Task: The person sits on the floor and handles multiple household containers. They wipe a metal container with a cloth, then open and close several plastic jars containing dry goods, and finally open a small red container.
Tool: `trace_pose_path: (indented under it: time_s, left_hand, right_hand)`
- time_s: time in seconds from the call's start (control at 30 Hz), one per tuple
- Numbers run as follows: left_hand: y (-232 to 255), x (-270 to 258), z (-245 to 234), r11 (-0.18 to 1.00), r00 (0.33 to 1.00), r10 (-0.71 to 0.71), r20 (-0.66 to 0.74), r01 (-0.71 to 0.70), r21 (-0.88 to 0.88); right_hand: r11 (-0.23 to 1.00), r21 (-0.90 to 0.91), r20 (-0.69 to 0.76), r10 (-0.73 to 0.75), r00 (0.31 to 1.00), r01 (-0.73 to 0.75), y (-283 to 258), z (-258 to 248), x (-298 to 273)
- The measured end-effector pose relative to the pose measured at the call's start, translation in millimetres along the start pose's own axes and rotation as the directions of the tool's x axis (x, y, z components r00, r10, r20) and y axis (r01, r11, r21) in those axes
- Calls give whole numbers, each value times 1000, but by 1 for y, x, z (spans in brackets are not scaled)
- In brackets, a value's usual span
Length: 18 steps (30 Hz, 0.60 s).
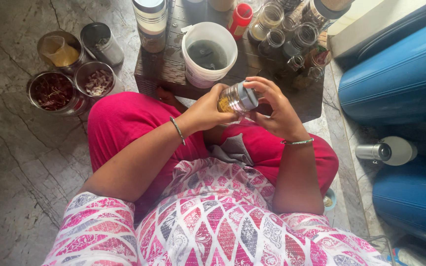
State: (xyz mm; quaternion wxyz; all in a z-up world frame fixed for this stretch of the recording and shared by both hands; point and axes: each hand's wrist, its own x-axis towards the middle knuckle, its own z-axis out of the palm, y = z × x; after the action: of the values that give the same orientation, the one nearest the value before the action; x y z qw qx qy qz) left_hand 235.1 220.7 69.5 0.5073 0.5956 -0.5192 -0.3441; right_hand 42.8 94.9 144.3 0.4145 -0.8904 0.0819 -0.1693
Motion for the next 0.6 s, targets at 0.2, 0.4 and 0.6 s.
trace_pose_path:
  time_s: [0.2,0.4,0.6]
  left_hand:
    - [43,-18,-14,964,996,80,-47,-65,258]
    - [55,-23,-39,927,956,235,-176,-166,337]
    - [36,-11,-72,891,786,412,-461,-241,384]
  right_hand:
    - [1000,-20,-20,-20,1000,19,-16,-2,4]
    - [951,-307,81,53,995,-26,-67,-22,48]
    - [918,-393,81,90,993,-51,-86,-7,127]
